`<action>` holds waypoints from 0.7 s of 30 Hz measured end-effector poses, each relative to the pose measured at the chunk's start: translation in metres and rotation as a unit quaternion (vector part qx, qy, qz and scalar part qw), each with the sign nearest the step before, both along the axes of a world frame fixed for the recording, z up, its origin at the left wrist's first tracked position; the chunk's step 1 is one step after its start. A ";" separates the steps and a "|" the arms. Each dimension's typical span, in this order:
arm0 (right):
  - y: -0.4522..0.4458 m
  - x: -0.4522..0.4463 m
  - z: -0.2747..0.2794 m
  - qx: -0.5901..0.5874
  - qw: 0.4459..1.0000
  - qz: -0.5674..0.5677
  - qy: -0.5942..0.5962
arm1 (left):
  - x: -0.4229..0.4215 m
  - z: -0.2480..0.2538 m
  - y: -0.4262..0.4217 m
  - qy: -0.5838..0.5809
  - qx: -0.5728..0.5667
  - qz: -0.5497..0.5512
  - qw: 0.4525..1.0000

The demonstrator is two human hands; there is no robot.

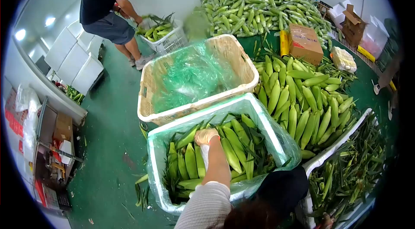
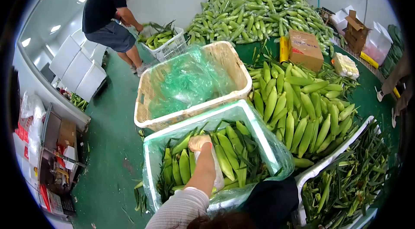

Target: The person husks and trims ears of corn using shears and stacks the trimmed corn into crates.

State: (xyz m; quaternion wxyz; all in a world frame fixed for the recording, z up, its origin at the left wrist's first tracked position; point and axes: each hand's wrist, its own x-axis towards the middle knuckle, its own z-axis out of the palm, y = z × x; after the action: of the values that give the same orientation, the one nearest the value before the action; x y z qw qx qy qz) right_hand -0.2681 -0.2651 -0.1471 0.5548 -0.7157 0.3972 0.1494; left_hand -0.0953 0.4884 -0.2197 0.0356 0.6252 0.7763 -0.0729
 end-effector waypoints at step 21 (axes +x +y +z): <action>0.022 -0.002 -0.010 -0.033 0.998 0.054 -0.009 | -0.081 -0.035 0.058 -0.279 -0.098 -0.244 0.924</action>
State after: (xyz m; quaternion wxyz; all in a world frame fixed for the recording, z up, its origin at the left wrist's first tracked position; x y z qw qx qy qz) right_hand -0.2702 -0.2431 -0.1572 0.5254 -0.7552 0.3579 0.1598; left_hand -0.1762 0.5461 -0.2543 0.2923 0.7840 0.5472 0.0224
